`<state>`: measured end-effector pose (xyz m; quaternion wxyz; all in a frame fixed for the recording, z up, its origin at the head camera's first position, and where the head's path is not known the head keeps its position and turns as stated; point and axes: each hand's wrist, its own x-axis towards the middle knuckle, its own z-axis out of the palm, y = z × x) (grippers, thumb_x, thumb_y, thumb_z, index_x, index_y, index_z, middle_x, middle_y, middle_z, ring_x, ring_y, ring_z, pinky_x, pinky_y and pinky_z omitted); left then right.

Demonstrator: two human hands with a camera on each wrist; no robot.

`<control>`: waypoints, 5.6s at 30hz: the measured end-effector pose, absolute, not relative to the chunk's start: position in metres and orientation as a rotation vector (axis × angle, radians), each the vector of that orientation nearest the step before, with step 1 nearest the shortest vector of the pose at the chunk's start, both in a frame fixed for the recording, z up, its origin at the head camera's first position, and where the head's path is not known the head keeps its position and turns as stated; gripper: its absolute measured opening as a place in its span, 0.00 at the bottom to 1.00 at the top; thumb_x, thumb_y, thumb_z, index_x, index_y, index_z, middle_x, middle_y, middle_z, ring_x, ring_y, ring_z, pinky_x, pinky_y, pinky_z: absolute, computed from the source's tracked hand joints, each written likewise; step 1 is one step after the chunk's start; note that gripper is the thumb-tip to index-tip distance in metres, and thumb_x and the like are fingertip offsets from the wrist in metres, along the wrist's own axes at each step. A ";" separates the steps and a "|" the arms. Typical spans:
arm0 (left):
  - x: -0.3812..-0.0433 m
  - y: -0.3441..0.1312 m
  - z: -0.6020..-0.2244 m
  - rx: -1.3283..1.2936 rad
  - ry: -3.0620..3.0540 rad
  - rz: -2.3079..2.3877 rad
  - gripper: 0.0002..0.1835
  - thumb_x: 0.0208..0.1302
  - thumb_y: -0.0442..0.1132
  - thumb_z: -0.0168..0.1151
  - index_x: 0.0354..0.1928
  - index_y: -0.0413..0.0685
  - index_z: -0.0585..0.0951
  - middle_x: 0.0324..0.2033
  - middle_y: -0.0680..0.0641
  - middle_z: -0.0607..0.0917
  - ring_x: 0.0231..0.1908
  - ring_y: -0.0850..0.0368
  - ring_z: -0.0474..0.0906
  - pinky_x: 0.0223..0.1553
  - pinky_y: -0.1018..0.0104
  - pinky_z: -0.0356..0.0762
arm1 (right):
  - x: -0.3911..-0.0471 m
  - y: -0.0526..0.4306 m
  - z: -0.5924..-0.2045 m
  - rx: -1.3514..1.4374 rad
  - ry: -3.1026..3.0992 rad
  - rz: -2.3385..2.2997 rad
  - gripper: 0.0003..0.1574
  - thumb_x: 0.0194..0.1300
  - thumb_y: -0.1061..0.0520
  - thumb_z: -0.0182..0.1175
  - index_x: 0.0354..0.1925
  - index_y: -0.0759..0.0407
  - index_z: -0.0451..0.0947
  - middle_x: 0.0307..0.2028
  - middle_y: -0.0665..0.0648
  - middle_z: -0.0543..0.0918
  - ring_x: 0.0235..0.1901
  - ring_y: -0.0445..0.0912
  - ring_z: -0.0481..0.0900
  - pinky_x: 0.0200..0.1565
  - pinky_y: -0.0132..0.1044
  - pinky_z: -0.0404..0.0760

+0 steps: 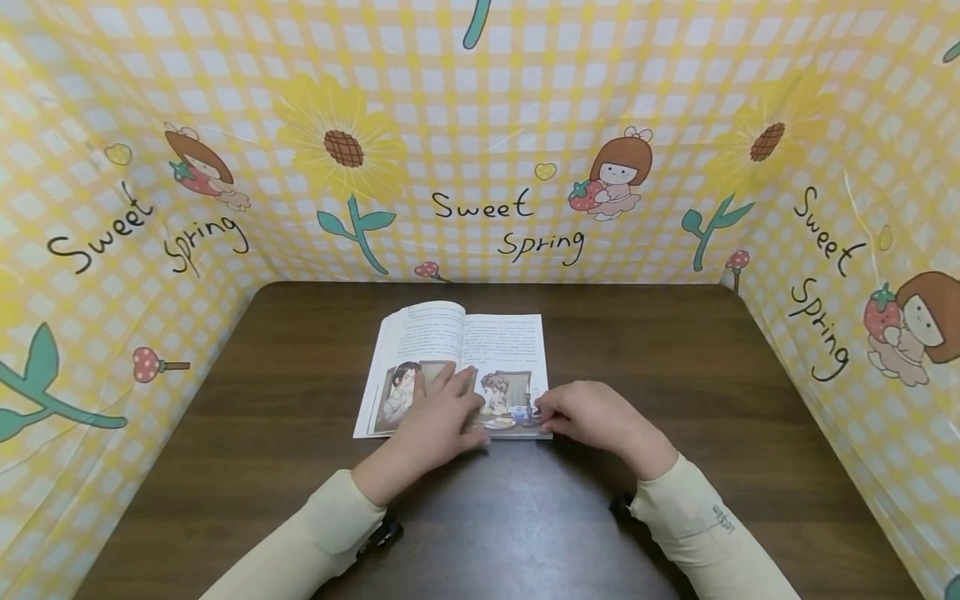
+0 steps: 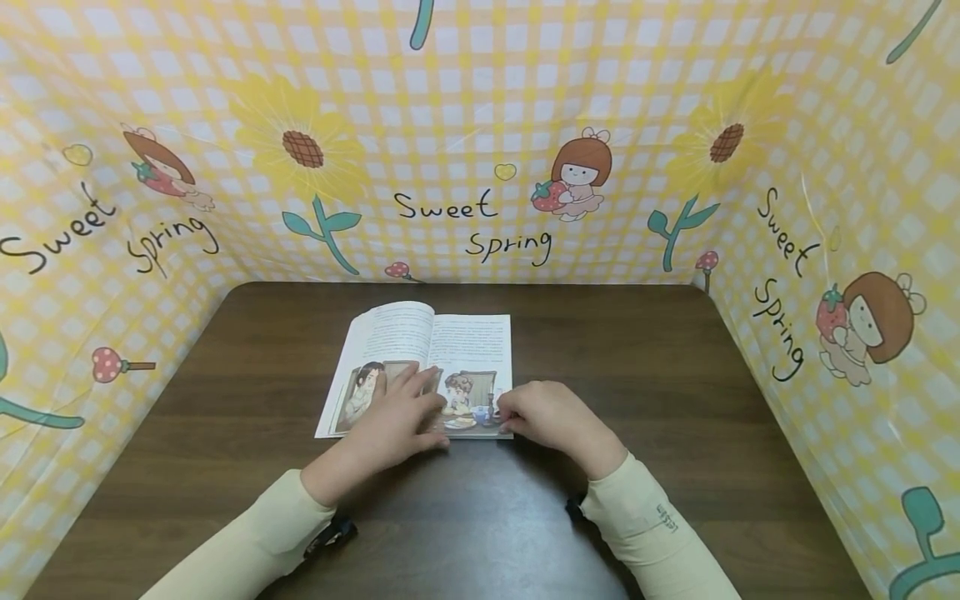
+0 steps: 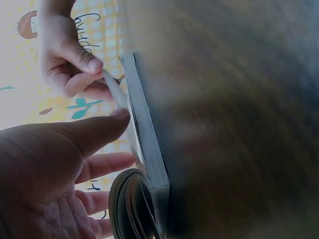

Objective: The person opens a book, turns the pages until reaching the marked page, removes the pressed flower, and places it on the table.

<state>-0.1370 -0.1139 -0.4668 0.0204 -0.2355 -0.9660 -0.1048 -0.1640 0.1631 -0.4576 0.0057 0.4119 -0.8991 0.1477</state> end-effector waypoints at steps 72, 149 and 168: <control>-0.138 -0.164 -0.467 -0.625 -3.080 -0.542 0.33 0.71 0.53 0.63 0.72 0.44 0.73 0.76 0.39 0.65 0.74 0.34 0.61 0.72 0.39 0.60 | -0.167 0.159 -0.456 0.988 -2.642 0.359 0.17 0.67 0.48 0.70 0.50 0.55 0.86 0.53 0.55 0.86 0.55 0.51 0.83 0.58 0.50 0.80; -0.143 -0.161 -0.470 -0.573 -3.128 -0.563 0.35 0.67 0.54 0.67 0.70 0.42 0.74 0.74 0.36 0.68 0.73 0.34 0.63 0.72 0.41 0.61 | -0.204 0.076 -0.489 0.179 -3.001 0.612 0.11 0.67 0.56 0.66 0.28 0.55 0.88 0.32 0.53 0.80 0.33 0.47 0.78 0.39 0.42 0.81; -0.143 -0.158 -0.469 -0.579 -3.136 -0.562 0.35 0.68 0.54 0.67 0.70 0.42 0.73 0.74 0.36 0.67 0.74 0.35 0.63 0.73 0.40 0.60 | -0.207 0.101 -0.486 0.256 -2.950 0.853 0.12 0.67 0.56 0.65 0.25 0.55 0.85 0.32 0.52 0.81 0.34 0.45 0.75 0.41 0.39 0.77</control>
